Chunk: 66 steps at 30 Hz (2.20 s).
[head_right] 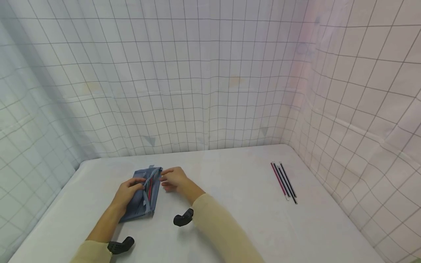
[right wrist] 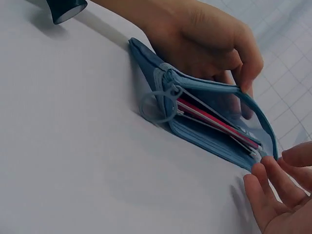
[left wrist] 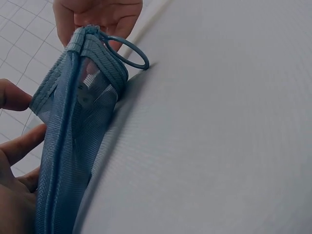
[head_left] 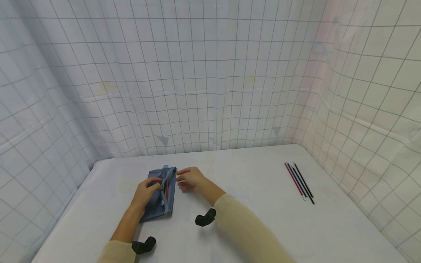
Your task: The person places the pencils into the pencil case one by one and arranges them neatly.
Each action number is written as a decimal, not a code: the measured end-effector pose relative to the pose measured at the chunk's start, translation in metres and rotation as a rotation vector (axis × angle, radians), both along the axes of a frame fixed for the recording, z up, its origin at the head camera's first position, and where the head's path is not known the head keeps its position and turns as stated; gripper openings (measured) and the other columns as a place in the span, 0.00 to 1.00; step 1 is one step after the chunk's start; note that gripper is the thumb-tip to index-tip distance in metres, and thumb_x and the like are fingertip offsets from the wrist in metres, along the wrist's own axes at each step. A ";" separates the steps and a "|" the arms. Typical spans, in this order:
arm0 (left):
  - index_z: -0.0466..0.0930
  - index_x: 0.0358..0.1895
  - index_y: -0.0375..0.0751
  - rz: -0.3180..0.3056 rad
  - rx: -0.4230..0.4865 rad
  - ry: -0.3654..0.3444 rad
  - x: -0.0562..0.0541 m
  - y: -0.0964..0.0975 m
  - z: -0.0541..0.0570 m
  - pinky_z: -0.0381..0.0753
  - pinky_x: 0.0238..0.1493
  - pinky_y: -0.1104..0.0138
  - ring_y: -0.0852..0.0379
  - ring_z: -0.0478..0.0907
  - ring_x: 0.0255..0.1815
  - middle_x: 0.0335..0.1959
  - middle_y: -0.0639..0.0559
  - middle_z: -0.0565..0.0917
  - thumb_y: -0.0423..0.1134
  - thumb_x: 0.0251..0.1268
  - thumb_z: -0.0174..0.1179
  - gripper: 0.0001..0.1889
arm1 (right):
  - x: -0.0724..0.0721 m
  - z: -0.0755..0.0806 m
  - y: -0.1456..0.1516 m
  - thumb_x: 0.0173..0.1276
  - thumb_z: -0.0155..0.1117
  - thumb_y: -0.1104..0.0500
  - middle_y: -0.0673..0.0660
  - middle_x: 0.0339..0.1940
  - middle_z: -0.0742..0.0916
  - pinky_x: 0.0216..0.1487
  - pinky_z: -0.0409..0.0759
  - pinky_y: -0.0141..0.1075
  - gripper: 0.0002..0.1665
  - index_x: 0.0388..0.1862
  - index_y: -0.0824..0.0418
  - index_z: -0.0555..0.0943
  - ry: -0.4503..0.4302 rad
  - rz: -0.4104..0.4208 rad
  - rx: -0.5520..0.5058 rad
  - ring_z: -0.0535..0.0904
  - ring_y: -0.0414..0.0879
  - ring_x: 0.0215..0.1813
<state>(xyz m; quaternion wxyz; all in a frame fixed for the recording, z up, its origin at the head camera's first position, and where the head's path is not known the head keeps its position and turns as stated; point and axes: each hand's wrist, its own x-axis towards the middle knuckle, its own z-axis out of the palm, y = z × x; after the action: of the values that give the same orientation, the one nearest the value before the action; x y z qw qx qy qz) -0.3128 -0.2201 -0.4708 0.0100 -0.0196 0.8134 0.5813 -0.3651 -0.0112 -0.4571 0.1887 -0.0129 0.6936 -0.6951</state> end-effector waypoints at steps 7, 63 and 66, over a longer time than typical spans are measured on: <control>0.74 0.66 0.27 -0.023 -0.045 0.001 0.000 0.003 0.002 0.47 0.74 0.36 0.31 0.50 0.79 0.75 0.30 0.63 0.35 0.67 0.58 0.26 | -0.003 0.019 0.037 0.73 0.65 0.63 0.58 0.43 0.90 0.42 0.86 0.41 0.21 0.63 0.68 0.81 0.039 0.033 0.089 0.87 0.50 0.43; 0.66 0.73 0.31 0.040 0.045 -0.079 -0.007 -0.002 0.004 0.44 0.74 0.42 0.35 0.54 0.71 0.71 0.31 0.65 0.33 0.63 0.50 0.32 | 0.018 0.068 0.260 0.79 0.59 0.58 0.68 0.61 0.83 0.55 0.83 0.47 0.23 0.66 0.68 0.76 0.132 -0.100 0.393 0.80 0.64 0.63; 0.66 0.74 0.31 0.034 0.057 -0.082 -0.007 -0.003 0.005 0.42 0.74 0.43 0.35 0.53 0.71 0.72 0.31 0.63 0.33 0.63 0.50 0.32 | 0.020 0.068 0.269 0.79 0.58 0.58 0.69 0.62 0.82 0.55 0.83 0.48 0.23 0.67 0.69 0.75 0.139 -0.096 0.401 0.79 0.64 0.64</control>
<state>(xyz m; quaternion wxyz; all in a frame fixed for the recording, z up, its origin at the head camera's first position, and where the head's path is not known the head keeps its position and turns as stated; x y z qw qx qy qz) -0.3193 -0.2235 -0.4663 0.0340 -0.0569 0.7949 0.6031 -0.3452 0.2579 -0.3888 0.1058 0.0103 0.8292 -0.5488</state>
